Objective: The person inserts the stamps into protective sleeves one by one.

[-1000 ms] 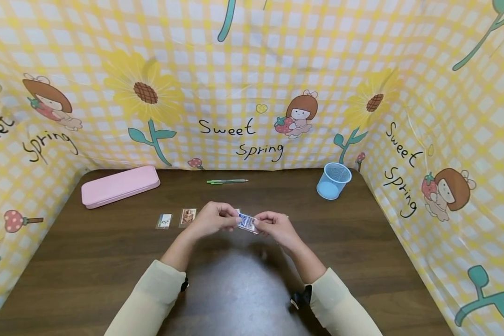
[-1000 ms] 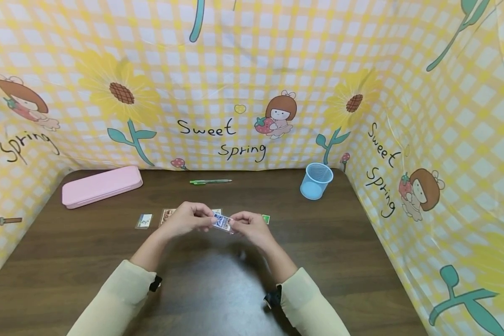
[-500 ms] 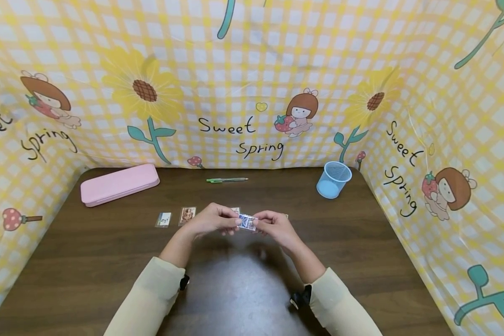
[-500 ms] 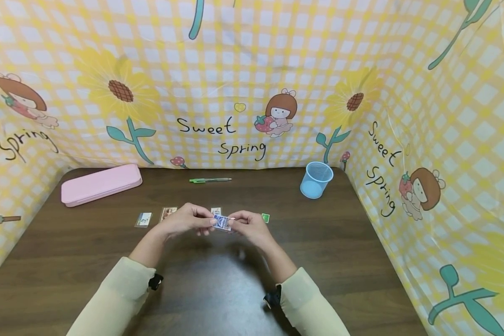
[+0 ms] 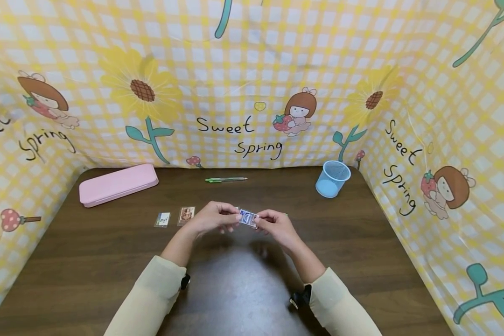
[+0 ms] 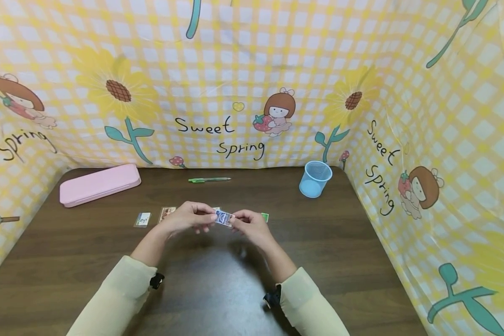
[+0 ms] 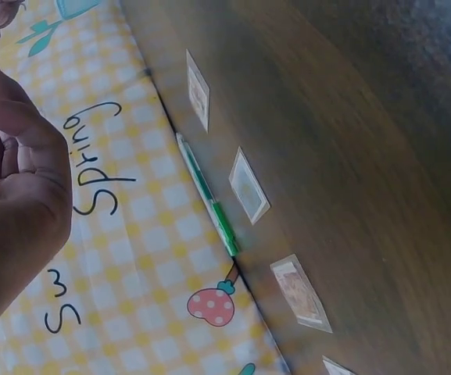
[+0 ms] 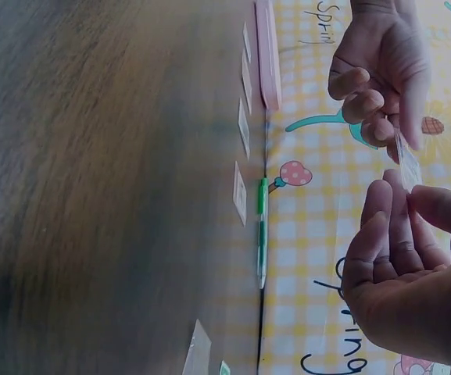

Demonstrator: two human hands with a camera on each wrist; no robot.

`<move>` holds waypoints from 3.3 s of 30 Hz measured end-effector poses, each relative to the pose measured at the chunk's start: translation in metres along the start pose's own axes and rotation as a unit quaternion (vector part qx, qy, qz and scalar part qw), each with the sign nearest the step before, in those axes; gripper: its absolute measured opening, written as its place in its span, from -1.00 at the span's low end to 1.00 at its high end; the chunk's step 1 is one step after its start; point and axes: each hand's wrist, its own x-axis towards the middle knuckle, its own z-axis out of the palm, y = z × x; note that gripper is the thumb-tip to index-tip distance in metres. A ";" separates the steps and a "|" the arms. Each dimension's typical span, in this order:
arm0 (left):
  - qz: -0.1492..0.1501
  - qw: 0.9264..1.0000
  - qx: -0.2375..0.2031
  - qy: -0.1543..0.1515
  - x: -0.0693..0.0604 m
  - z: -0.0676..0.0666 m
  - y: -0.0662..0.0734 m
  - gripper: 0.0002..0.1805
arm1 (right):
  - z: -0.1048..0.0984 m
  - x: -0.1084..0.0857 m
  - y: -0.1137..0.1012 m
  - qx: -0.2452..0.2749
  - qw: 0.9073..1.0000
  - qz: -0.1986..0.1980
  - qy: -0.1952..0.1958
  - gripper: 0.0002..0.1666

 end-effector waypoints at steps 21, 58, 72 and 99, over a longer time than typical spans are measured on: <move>-0.008 0.876 0.483 0.023 0.101 0.011 -0.006 -0.81 | -0.043 0.016 0.053 -0.480 0.876 0.035 0.017 -0.61; 0.046 0.891 0.450 -0.029 0.138 0.112 0.003 -0.87 | -0.077 0.006 0.049 -0.366 0.930 -0.017 -0.021 -0.93; 0.009 0.877 0.477 -0.049 0.142 0.109 0.003 -0.73 | -0.089 0.005 0.054 -0.298 0.953 -0.020 0.054 -0.90; 0.123 0.989 0.052 0.056 0.065 0.069 0.027 -0.83 | -0.055 -0.015 -0.008 -0.104 0.990 -0.038 0.084 -0.89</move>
